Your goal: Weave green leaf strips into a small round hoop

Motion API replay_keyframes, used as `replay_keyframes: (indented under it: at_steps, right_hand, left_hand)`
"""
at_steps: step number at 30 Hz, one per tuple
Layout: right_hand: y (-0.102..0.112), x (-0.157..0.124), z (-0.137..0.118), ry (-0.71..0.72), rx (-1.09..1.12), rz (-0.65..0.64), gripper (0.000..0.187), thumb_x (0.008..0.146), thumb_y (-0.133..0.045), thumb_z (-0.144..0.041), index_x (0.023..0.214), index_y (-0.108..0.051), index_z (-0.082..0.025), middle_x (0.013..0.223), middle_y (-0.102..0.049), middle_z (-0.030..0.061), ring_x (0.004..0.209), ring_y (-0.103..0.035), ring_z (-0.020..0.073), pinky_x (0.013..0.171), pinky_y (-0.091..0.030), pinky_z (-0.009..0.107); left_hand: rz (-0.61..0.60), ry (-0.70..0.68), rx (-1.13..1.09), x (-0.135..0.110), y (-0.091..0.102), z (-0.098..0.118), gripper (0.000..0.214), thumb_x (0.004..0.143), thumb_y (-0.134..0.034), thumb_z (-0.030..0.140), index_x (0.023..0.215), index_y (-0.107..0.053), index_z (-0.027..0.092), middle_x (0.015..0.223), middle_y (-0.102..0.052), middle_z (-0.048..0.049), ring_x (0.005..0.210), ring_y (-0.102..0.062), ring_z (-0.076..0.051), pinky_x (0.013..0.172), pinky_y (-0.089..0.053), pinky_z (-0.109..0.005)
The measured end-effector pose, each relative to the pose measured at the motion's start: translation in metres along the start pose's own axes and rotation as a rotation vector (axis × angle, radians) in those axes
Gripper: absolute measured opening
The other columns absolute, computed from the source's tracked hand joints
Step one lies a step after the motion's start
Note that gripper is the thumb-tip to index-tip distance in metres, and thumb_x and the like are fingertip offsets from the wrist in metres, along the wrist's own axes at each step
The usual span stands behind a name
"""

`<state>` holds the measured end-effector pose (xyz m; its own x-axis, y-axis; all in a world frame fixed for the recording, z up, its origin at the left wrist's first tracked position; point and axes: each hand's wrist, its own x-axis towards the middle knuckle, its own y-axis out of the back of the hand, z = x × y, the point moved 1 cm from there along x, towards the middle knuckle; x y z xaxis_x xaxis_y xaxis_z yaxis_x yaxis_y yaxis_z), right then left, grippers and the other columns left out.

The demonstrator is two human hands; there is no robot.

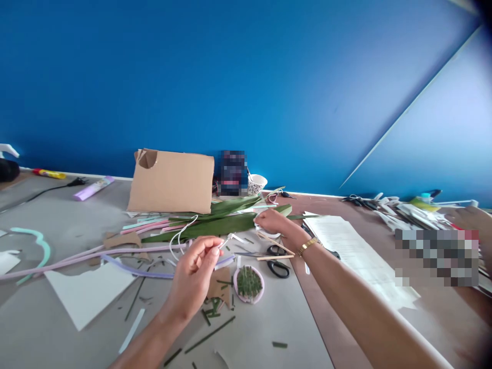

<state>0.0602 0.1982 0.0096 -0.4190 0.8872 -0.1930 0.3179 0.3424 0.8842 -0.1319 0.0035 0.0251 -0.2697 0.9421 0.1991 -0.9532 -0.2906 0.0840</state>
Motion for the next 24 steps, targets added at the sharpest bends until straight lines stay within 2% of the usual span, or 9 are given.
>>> replay_keyframes:
  at_steps: [5,10,15,20,24]
  right_hand:
    - [0.004,0.006,-0.003,0.002,-0.059,-0.112,0.028,0.092,-0.054,-0.034,0.115,-0.059,-0.018,0.12,-0.059,0.0072,0.1,-0.06,0.0219,0.085,-0.052,0.04]
    - [0.005,0.01,-0.005,-0.056,-0.086,-0.118,0.025,0.093,-0.053,-0.033,0.113,-0.06,-0.019,0.121,-0.059,0.0073,0.1,-0.06,0.0208,0.086,-0.052,0.038]
    - [0.002,0.006,-0.005,-0.101,-0.11,-0.129,0.025,0.093,-0.052,-0.032,0.113,-0.06,-0.02,0.12,-0.059,0.008,0.099,-0.06,0.0195,0.085,-0.052,0.038]
    - [0.004,0.001,-0.002,-0.074,-0.166,-0.015,0.03,0.092,-0.055,-0.033,0.117,-0.057,-0.017,0.12,-0.058,0.0077,0.101,-0.06,0.0218,0.085,-0.052,0.041]
    - [0.012,0.003,0.006,0.043,-0.16,0.133,0.027,0.093,-0.053,-0.032,0.116,-0.058,-0.02,0.121,-0.058,0.0081,0.1,-0.06,0.0198,0.085,-0.052,0.04]
  left_hand:
    - [-0.008,0.003,-0.014,0.0,0.0,-0.003,0.026,0.084,-0.054,0.041,0.089,-0.066,0.018,0.091,-0.065,-0.0055,0.078,-0.063,-0.017,0.072,-0.053,-0.029]
    - [-0.032,0.009,-0.032,-0.001,-0.001,-0.009,0.025,0.085,-0.053,0.04,0.092,-0.065,0.019,0.095,-0.064,-0.0057,0.079,-0.064,-0.017,0.072,-0.053,-0.029]
    - [-0.039,-0.043,-0.018,-0.003,-0.002,-0.008,0.023,0.085,-0.053,0.037,0.09,-0.066,0.019,0.09,-0.064,-0.0045,0.074,-0.062,-0.015,0.07,-0.053,-0.027]
    - [-0.03,-0.009,-0.047,-0.004,-0.002,-0.006,0.024,0.083,-0.055,0.039,0.087,-0.066,0.018,0.087,-0.065,-0.0043,0.072,-0.063,-0.015,0.068,-0.053,-0.027]
    - [-0.014,0.074,-0.061,-0.003,-0.002,-0.006,0.028,0.081,-0.056,0.043,0.088,-0.067,0.018,0.079,-0.067,-0.004,0.071,-0.065,-0.017,0.068,-0.053,-0.029]
